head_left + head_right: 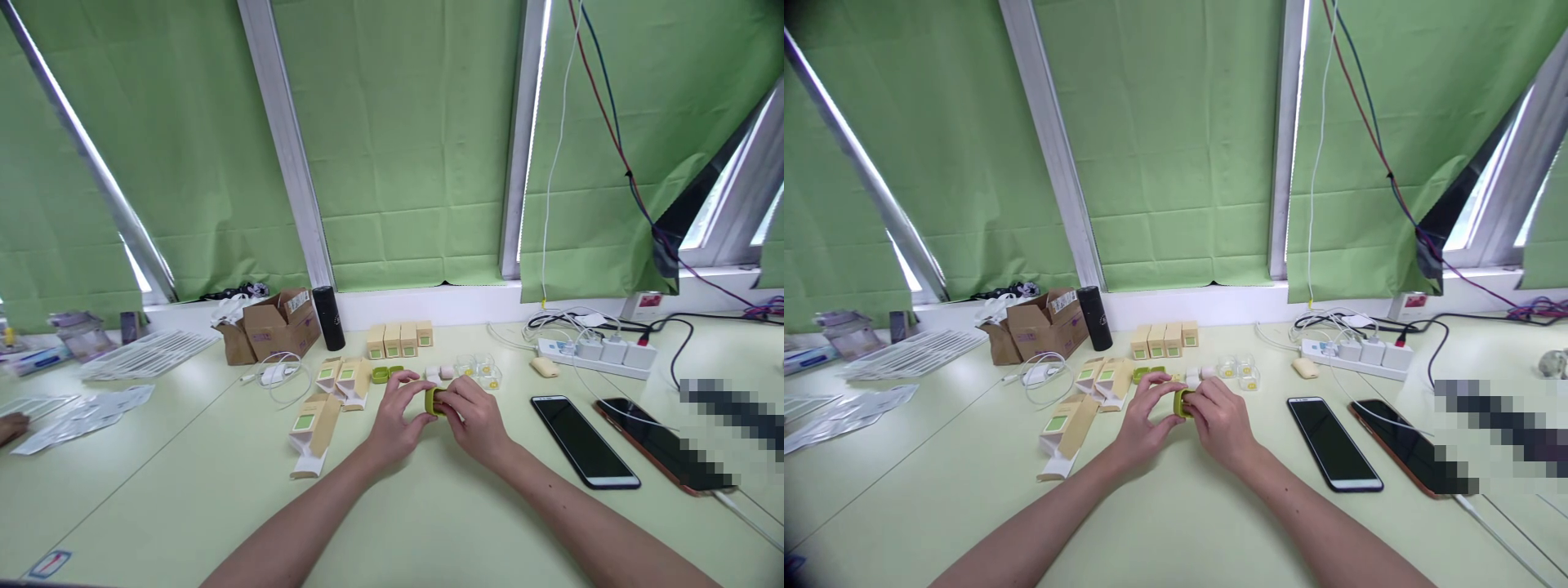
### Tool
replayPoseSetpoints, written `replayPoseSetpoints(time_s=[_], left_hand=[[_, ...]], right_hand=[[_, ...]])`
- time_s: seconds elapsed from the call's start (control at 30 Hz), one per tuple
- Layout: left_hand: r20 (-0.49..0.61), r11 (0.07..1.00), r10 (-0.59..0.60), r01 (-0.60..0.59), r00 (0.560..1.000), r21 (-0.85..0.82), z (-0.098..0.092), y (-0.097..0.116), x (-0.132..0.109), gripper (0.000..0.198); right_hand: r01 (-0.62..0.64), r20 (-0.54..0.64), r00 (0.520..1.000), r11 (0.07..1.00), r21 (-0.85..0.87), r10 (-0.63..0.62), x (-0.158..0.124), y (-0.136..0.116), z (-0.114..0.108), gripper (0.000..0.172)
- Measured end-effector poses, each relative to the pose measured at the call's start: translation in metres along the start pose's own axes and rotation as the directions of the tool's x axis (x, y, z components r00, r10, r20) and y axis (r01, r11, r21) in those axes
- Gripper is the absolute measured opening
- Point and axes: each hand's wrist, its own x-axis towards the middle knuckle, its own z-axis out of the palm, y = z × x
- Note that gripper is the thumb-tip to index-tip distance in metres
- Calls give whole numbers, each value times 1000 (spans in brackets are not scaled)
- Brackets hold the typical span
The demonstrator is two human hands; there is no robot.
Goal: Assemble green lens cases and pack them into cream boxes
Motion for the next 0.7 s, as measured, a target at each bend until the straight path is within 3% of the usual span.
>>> replayPoseSetpoints(time_s=[0.2,0.37,0.53,0.7], left_hand=[[-27,999,-32,31,999,-12,-2,-2,3,46],[-101,997,-66,70,993,38,-3,-8,5,42],[-68,998,-7,11,998,55,-2,-8,4,48],[-35,999,25,-23,999,42,-3,-1,4,48]], right_hand=[[45,51,998,999,11,-45,2,3,-7,32],[34,8,999,998,45,-34,1,-1,-10,45],[2,90,996,999,45,-6,-1,-5,-6,64],[-34,100,995,994,104,23,-4,0,1,64]])
